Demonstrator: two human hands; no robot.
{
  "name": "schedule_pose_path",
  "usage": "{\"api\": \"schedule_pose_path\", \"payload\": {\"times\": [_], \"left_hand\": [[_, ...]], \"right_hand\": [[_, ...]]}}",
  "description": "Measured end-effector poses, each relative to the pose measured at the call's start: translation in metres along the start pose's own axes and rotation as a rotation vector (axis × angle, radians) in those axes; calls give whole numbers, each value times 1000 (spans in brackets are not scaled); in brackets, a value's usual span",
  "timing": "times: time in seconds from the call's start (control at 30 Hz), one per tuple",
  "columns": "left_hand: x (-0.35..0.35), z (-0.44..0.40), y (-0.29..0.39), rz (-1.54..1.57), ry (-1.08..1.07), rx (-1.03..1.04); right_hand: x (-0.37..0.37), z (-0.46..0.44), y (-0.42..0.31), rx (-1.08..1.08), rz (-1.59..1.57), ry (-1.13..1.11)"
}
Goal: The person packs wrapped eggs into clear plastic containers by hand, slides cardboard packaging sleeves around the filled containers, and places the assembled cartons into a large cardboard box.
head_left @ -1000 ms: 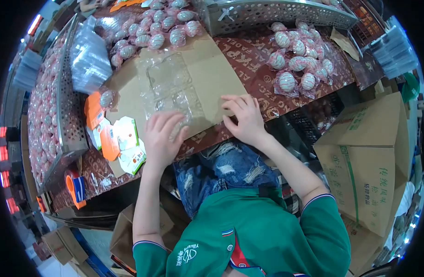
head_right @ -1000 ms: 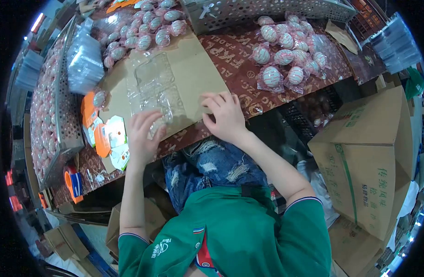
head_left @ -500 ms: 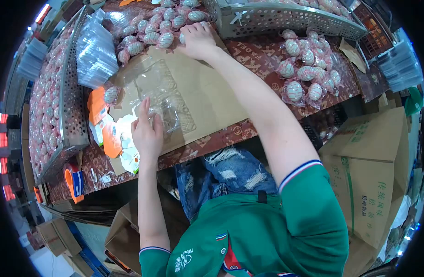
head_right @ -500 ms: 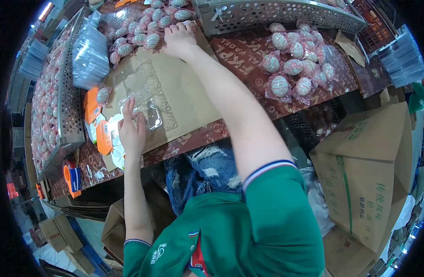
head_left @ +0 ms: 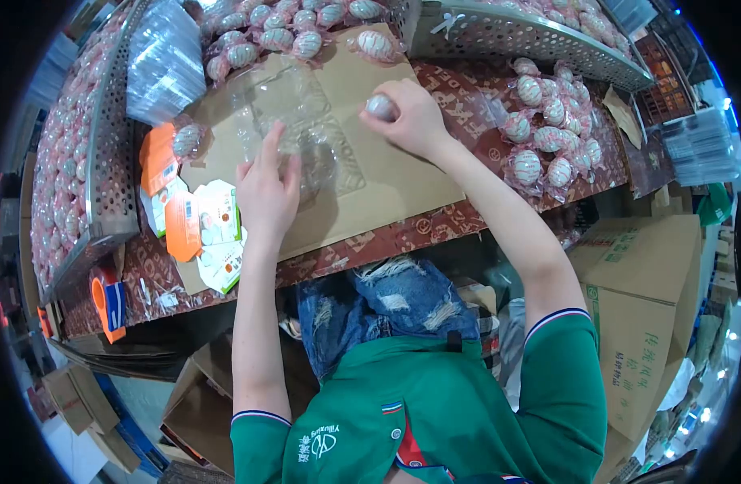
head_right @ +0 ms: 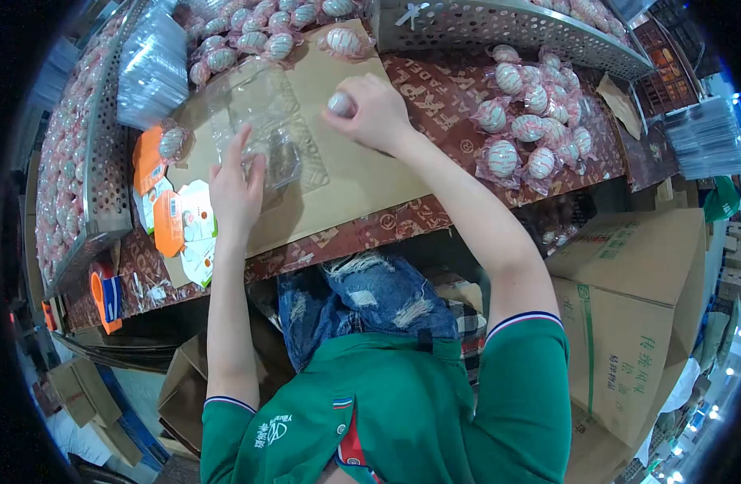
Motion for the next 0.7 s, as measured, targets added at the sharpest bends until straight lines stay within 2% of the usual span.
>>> {"api": "schedule_pose_path", "payload": {"times": [0.1,0.13,0.17,0.23,0.27,0.33,0.37,0.43,0.47,0.57,0.6,0.67,0.7], "left_hand": [[0,1,-4,64,-32,9],[-2,1,-5,62,-31,2],[-3,2,-5,70,-36,4],[-4,3,-5,77,-35,-2],[-3,3,-6,90,-30,-1],[-2,-1,-10,96,-15,-15],[-3,-2,-10,99,12,6],[-4,0,-7,98,33,28],[-5,0,-5,115,32,45],[-9,0,-4,192,-4,28],[-12,-1,-1,135,11,65],[-17,-2,0,84,35,104],[-17,-4,-4,70,14,121]], "right_hand": [[-7,-2,3,78,120,35],[-13,-5,0,21,251,2],[-15,-4,-3,19,247,-4],[-13,0,6,452,66,-92],[4,15,5,774,-549,-145],[20,7,-59,309,-830,-36],[18,2,-85,101,-519,-205],[44,9,-99,-276,-113,-477],[51,10,-89,-162,-116,-553],[65,4,-88,-114,30,-640],[69,5,-93,-113,29,-644],[74,5,-93,57,17,-608],[66,-2,-94,50,25,-604]]}}
Point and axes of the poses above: each hand's wrist, its own z-axis away from the middle knuckle, its own x-axis out of the palm, y = z × x, the point moved 6 cm from there along -z, towards the middle knuckle, and after that the axes turned 9 degrees about -z, right-handed, at the moved point
